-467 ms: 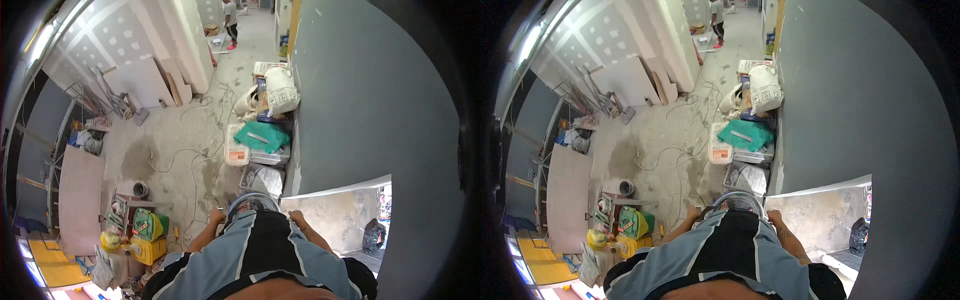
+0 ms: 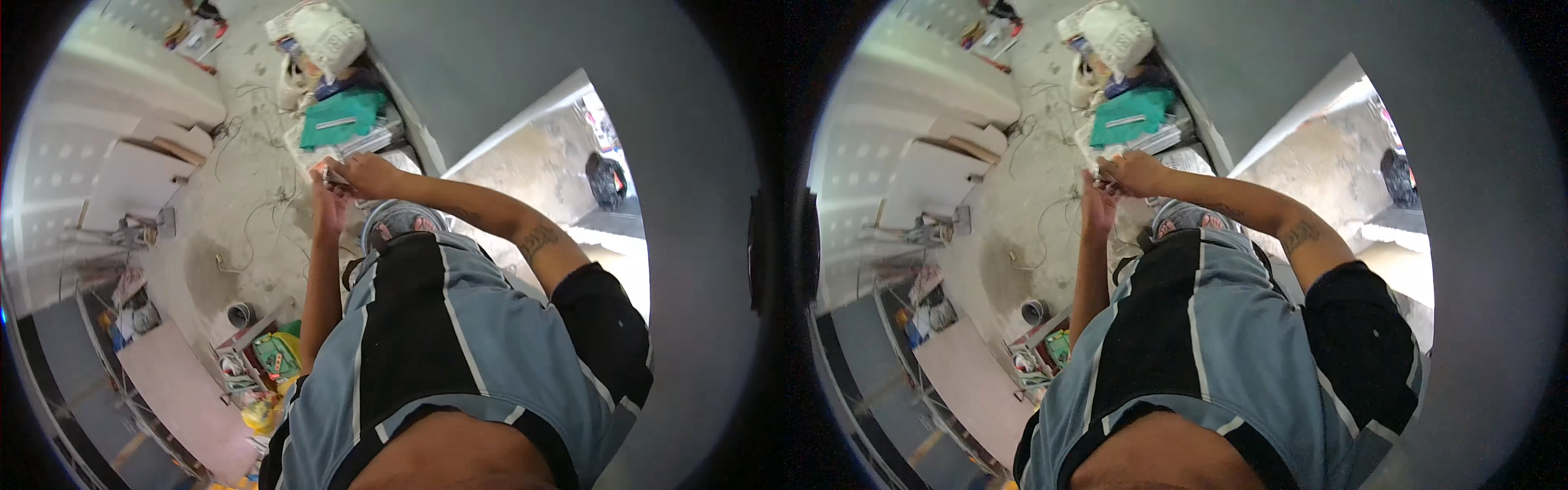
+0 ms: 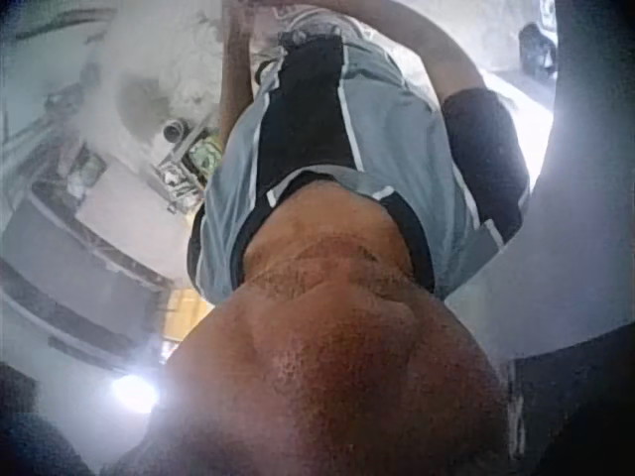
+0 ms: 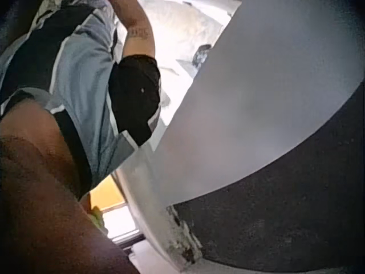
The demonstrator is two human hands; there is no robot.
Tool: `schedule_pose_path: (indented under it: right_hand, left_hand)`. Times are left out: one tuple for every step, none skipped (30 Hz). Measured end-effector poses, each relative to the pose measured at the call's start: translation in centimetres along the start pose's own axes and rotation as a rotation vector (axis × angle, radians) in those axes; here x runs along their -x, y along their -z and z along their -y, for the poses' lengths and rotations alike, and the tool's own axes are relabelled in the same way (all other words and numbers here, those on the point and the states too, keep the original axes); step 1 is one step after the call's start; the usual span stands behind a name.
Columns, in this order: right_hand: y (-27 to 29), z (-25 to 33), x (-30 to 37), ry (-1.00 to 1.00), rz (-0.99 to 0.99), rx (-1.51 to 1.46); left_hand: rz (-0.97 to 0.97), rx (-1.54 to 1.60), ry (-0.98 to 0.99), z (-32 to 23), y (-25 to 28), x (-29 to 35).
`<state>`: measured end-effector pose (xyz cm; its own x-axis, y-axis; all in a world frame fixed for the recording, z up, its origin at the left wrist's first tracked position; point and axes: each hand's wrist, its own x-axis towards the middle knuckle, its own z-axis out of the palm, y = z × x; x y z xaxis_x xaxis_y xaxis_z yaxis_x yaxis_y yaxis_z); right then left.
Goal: Positioning and installing metal tracks for drywall partitions on a ceiling.
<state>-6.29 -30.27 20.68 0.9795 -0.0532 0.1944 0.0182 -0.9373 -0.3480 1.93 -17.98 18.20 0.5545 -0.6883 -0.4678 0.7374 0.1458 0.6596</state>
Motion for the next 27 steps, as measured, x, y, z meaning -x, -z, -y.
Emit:
schedule_pose_path:
  right_hand:
    - [0.1,-0.6,0.1,-0.037,-0.006,0.010]
    - [0.4,-1.3,0.4,-0.003,-0.094,0.065]
    - [1.0,-1.2,-0.2,0.061,-0.187,0.117]
    - [1.0,-1.7,0.0,0.039,-0.184,0.132]
    - [1.1,-2.3,0.1,0.050,-0.131,0.201]
    - [0.9,-2.7,0.2,0.069,-0.080,0.266]
    - [0.6,-3.4,0.7,0.064,-0.082,0.239]
    - [0.7,-4.2,1.4,0.033,-0.082,0.254]
    - [0.6,-4.5,1.6,0.059,0.016,0.217]
    - [0.4,-5.1,2.0,0.075,0.115,0.177]
    - [-1.5,-6.7,3.0,-0.297,-0.001,-0.490]
    - [-2.4,-6.7,2.6,-0.313,-0.010,-0.482]
    - [-3.1,-5.8,1.3,-0.114,0.187,-0.135]
    - [-3.6,-3.2,-1.6,0.142,0.375,0.204]
    - [-4.5,-5.6,-0.3,0.100,0.416,0.245]
    - [-5.3,-5.9,-0.4,0.106,0.459,0.266]
    - [-5.5,-5.7,-0.7,0.086,0.454,0.269]
    - [-5.8,-5.2,-0.6,0.072,0.471,0.258]
    - [-6.0,-5.0,-0.1,0.059,0.488,0.242]
    - [-6.2,-5.5,0.8,0.007,0.473,0.211]
    - [-6.0,-5.9,1.7,-0.047,0.455,0.185]
    - [-5.8,-6.6,2.9,-0.083,0.447,0.170]
    - [-6.7,-7.5,4.5,-0.104,0.430,0.154]
    - [-6.7,-7.8,4.8,-0.085,0.426,0.152]
    - [-7.0,-9.5,7.5,-0.122,0.426,0.148]
    - [-7.5,-10.8,9.8,-0.139,0.421,0.149]
    - [-7.8,-11.6,11.0,-0.124,0.408,0.154]
  left_hand:
    - [-0.026,0.037,-0.032,-0.2,-2.0,0.4]
    - [-0.051,0.074,-0.067,-0.7,-4.0,1.0]
    - [-0.039,0.066,-0.071,-1.2,-3.8,1.2]
    - [-0.055,-0.562,-0.175,-1.2,-3.3,0.7]
    - [-0.062,-1.190,-0.292,-0.9,-3.0,0.1]
    - [-0.045,-1.190,-0.296,-1.0,-4.1,0.9]
    - [-0.140,-1.433,-0.395,-1.6,-6.3,2.1]
    - [-0.227,-1.672,-0.499,-1.6,-8.1,2.6]
    - [-0.107,-1.606,-0.670,-1.7,-8.7,2.3]
    - [-0.074,-1.602,-0.669,-1.8,-11.1,3.4]
    - [0.239,-1.452,-0.678,-2.3,-16.6,6.2]
    - [0.508,-1.289,-0.670,-3.1,-21.1,9.3]
    - [0.764,-1.185,-0.676,-3.4,-24.1,13.0]
    - [0.928,-1.106,-0.527,-2.6,-23.0,15.0]
    - [1.335,-0.896,-0.209,-4.9,-28.1,19.2]
    - [1.736,-0.630,-0.504,-2.6,-30.3,19.9]
    - [1.756,-0.624,-0.497,-1.6,-30.5,19.8]
    - [1.759,-0.583,-0.452,-0.7,-30.4,20.0]
    - [1.758,-0.543,-0.402,0.3,-29.9,19.8]
    - [1.735,-0.700,-0.427,1.5,-28.6,18.3]
    - [1.710,-0.856,-0.458,2.0,-27.5,16.1]
    - [1.724,-1.156,-0.547,2.8,-26.6,13.8]
    - [1.712,-1.468,-0.638,3.6,-26.0,11.3]
    - [1.437,-2.033,-0.594,4.5,-23.6,8.3]
    - [1.219,-2.220,-0.955,1.2,-26.6,10.1]
    - [1.270,-2.014,-0.955,-0.1,-29.2,11.4]
    - [1.269,-1.466,-0.872,-1.7,-30.6,13.5]
